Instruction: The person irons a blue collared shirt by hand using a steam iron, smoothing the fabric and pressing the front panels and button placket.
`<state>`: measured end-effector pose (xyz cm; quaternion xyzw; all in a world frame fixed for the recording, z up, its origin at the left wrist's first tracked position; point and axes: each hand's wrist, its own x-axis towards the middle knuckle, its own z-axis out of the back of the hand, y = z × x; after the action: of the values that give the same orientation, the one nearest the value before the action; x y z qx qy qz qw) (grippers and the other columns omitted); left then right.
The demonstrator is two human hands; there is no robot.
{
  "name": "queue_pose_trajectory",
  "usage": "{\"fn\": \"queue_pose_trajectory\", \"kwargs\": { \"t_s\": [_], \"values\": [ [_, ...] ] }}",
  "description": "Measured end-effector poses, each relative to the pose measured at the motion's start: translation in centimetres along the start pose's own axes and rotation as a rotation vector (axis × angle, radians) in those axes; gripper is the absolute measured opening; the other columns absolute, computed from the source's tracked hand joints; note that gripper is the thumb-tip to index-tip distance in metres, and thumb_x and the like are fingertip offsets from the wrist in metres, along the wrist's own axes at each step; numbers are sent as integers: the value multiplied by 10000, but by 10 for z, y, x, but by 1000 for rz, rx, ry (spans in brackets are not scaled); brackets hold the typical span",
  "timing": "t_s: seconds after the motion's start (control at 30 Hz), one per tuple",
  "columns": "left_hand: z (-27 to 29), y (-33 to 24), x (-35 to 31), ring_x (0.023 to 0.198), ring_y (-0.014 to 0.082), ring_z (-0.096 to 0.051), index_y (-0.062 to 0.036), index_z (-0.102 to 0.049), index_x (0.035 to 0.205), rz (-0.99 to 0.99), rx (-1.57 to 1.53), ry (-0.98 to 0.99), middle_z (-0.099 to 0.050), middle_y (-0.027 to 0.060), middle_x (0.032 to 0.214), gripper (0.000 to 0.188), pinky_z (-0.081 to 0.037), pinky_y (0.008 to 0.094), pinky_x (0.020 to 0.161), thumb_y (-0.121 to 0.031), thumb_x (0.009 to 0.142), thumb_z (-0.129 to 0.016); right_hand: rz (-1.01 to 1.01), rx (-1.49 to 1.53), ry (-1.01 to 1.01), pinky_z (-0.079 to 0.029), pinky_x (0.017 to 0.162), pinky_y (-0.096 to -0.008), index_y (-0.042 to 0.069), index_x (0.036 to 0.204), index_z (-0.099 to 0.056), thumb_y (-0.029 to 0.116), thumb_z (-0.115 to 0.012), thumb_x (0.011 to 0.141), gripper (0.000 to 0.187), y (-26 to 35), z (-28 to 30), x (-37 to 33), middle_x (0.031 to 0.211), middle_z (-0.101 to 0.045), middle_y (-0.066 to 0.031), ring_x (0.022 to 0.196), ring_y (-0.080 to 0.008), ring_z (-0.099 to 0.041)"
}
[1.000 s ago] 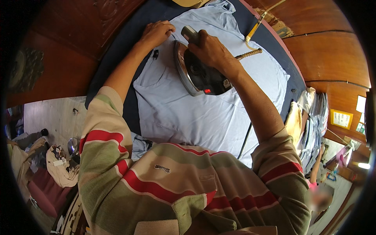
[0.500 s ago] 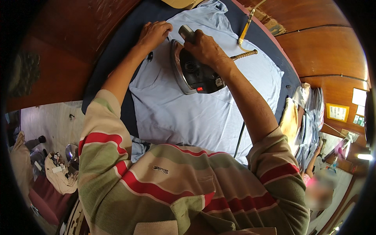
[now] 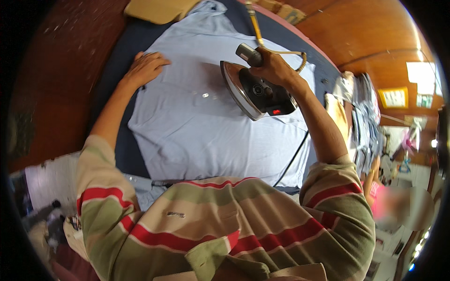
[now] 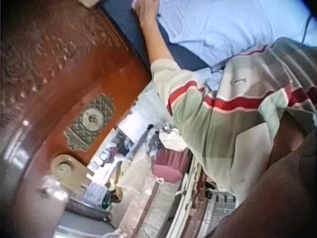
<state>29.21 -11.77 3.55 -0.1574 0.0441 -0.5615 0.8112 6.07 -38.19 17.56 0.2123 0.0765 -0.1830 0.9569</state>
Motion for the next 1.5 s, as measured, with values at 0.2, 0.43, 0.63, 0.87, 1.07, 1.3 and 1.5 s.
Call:
{"fn": "queue_pose_trajectory", "kwargs": {
  "t_s": [0.2,0.43,0.63,0.87,1.07,1.3,1.5],
  "values": [
    [-46,-44,21,1259,213,-361,-155,-436,1305,270,209,-133,-421,76,1334,455,-292,440,968,-363,901,-431,-109,-235,9,-472,818,-385,19,1132,-533,263,-663,673,536,-114,42,-11,970,-621,-231,932,-347,-608],
    [-45,-53,5,1370,245,-172,-205,-203,1434,455,365,69,-167,62,1497,599,-193,541,1032,-460,921,-377,-194,-68,-152,-466,844,-383,46,1194,-518,282,-661,677,585,-270,52,-38,1034,-616,-225,972,-336,-604],
    [-49,-99,109,1352,237,-228,-189,-269,1412,149,385,-31,-276,39,1460,583,-202,557,1024,-372,895,-465,-433,-62,-376,-455,845,-393,68,1169,-551,541,-579,758,628,-306,63,-32,1028,-609,-246,986,-373,-586],
    [-44,-110,264,1271,221,-372,-181,-494,1246,-45,352,246,-492,59,1294,421,-205,531,1023,-179,825,-495,-213,-230,-239,-463,831,-406,32,1095,-590,606,-500,791,656,-277,73,20,971,-633,-216,927,-352,-607],
    [-23,-78,294,1003,217,-543,-187,-593,967,181,362,443,-623,36,972,206,-236,492,955,-295,878,-443,-27,-217,-267,-498,737,-377,53,1058,-622,581,-533,790,599,-260,67,70,869,-657,-186,788,-292,-649],
    [-29,-53,285,1068,239,-522,-177,-597,1017,137,351,402,-623,59,1001,284,-266,485,916,-367,918,-411,96,-184,-218,-512,758,-377,82,1126,-595,570,-551,783,598,-195,54,105,917,-652,-193,793,-311,-657],
    [-47,-60,290,1015,252,-552,-148,-595,1007,49,472,239,-623,65,1036,302,-299,493,876,-379,918,-424,128,-184,-231,-503,768,-403,102,1025,-635,524,-575,730,518,-142,40,136,918,-655,-168,871,-319,-632]
  ]
}}
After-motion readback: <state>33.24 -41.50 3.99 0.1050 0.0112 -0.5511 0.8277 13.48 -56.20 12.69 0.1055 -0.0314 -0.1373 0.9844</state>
